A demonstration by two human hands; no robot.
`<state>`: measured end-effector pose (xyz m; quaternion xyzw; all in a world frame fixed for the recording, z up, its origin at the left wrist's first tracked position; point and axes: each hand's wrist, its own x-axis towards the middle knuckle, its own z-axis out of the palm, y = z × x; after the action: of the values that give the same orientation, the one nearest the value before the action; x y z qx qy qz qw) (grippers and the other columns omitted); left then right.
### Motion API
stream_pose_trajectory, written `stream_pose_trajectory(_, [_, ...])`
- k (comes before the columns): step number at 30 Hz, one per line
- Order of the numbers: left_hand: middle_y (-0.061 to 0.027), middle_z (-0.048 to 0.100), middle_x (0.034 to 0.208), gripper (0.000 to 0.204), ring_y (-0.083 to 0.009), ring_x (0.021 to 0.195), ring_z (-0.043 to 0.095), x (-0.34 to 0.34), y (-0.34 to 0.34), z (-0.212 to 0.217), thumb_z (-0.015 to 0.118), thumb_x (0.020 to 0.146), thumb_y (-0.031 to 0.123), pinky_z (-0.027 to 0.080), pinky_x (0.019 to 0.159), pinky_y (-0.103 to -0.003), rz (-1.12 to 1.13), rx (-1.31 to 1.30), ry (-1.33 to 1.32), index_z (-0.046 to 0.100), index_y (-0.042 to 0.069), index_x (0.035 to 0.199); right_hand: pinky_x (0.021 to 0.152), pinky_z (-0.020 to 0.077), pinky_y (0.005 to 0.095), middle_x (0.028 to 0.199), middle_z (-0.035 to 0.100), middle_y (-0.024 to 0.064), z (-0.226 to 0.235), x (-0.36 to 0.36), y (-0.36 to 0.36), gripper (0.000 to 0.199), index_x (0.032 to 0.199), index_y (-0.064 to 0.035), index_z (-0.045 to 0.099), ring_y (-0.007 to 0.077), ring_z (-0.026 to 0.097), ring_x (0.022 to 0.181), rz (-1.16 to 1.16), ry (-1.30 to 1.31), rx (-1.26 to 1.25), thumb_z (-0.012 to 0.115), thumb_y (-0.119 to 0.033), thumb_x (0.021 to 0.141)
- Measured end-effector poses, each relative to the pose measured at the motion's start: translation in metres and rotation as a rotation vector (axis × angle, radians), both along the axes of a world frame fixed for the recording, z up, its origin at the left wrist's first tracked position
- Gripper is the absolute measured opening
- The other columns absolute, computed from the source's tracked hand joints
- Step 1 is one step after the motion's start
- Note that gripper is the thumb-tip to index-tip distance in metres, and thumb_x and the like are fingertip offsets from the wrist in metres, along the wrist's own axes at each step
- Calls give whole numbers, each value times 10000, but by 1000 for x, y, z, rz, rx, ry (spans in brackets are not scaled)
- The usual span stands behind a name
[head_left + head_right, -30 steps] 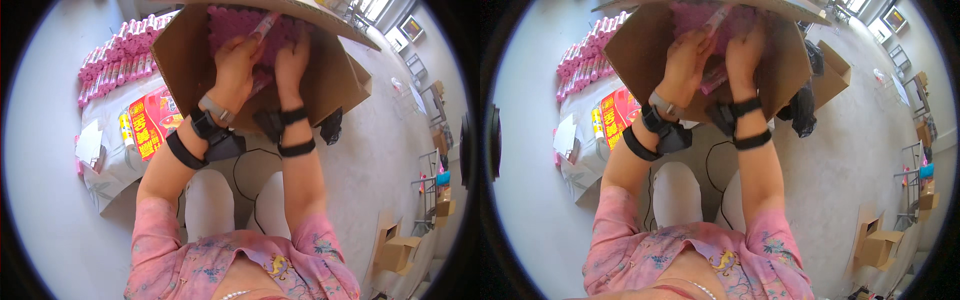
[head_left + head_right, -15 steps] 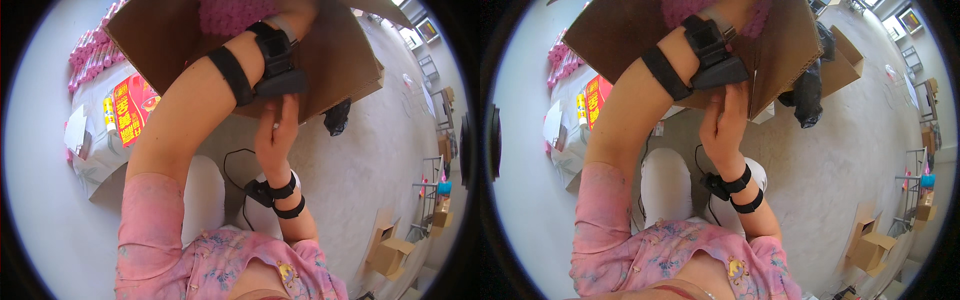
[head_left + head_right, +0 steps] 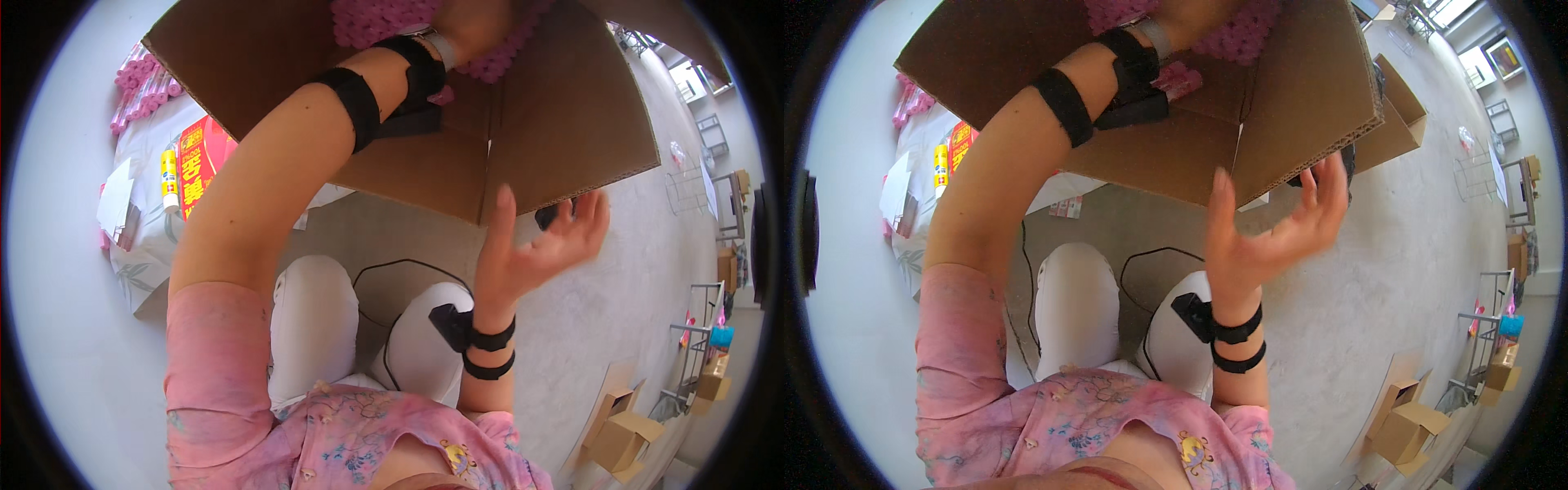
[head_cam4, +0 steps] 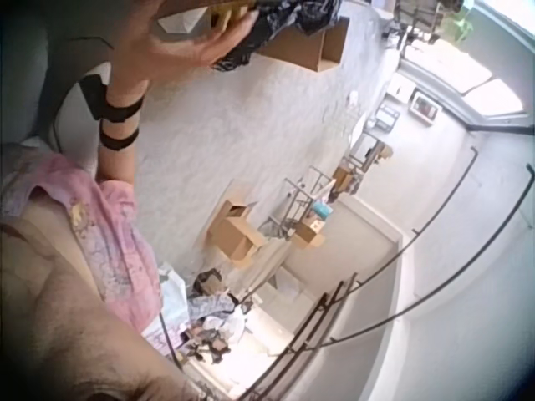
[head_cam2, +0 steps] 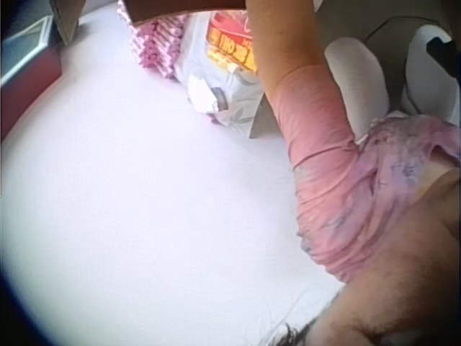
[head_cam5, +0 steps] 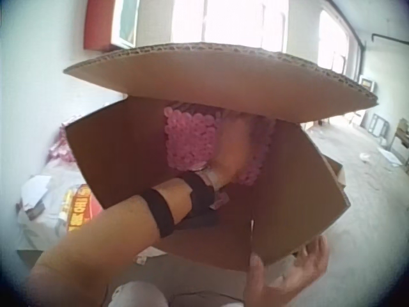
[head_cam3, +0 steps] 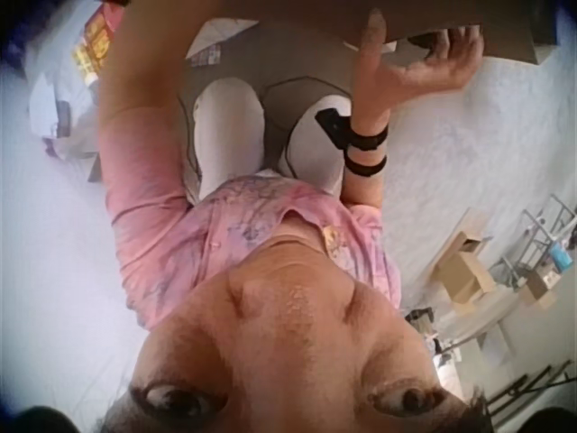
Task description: The person packs pink tubes into a cardboard box by hand, arranging them in rows. They repeatedly reach for more pink tubes from a large pile on the table and place them into the box.
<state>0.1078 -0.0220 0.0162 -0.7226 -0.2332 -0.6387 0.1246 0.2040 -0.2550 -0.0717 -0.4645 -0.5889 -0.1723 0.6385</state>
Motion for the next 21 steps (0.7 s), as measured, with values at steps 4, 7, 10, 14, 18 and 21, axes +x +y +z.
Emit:
stream_pose_trajectory(4, [-248, 706, 1013, 231, -403, 963, 673, -3, 24, -12, 599, 903, 74, 496, 879, -506, 62, -223, 137, 722, 10, 1087, 915, 479, 350, 1091, 648, 117, 9, 2, 14, 337, 1232, 41, 592, 215, 607, 978, 213, 315, -313, 708, -111, 954])
stream_pose_trajectory(7, [-233, 702, 1047, 234, -374, 1003, 667, -3, 35, -11, 614, 915, 95, 499, 889, -490, -13, -257, 185, 709, -1, 1106, 800, 479, 310, 916, 682, 83, 9, 5, 11, 161, 1076, 40, 648, 162, 595, 843, 213, 266, -459, 661, -93, 986])
stream_pose_trajectory(10, [-192, 709, 1054, 214, -340, 998, 672, -3, -2, 12, 620, 933, 113, 513, 876, -469, -349, -311, 30, 699, -2, 1095, 675, 434, 283, 788, 604, 47, 12, 12, 6, 118, 945, 36, 633, 112, 511, 737, 227, 271, -476, 627, -68, 1001])
stream_pose_trajectory(14, [-164, 715, 1051, 197, -324, 982, 677, -19, -27, 31, 621, 946, 123, 520, 868, -457, -656, -492, -40, 695, 7, 1087, 583, 355, 278, 681, 488, 6, 18, 7, -4, 219, 817, 21, 557, 86, 408, 665, 265, 272, -520, 601, -58, 1016])
stream_pose_trajectory(18, [-160, 715, 1051, 195, -322, 983, 676, -38, -15, 42, 622, 947, 121, 521, 871, -454, -526, -365, 143, 694, 10, 1089, 568, 347, 275, 649, 474, -1, 21, 2, -3, 249, 790, 19, 545, 81, 398, 638, 295, 244, -506, 598, -60, 1020])
stream_pose_trajectory(21, [-157, 716, 1052, 193, -320, 984, 676, -43, 4, 44, 623, 948, 120, 521, 873, -452, -389, -246, 282, 694, 12, 1091, 554, 335, 279, 645, 460, 2, 20, -1, -1, 256, 782, 16, 547, 79, 389, 630, 307, 228, -474, 598, -57, 1021])
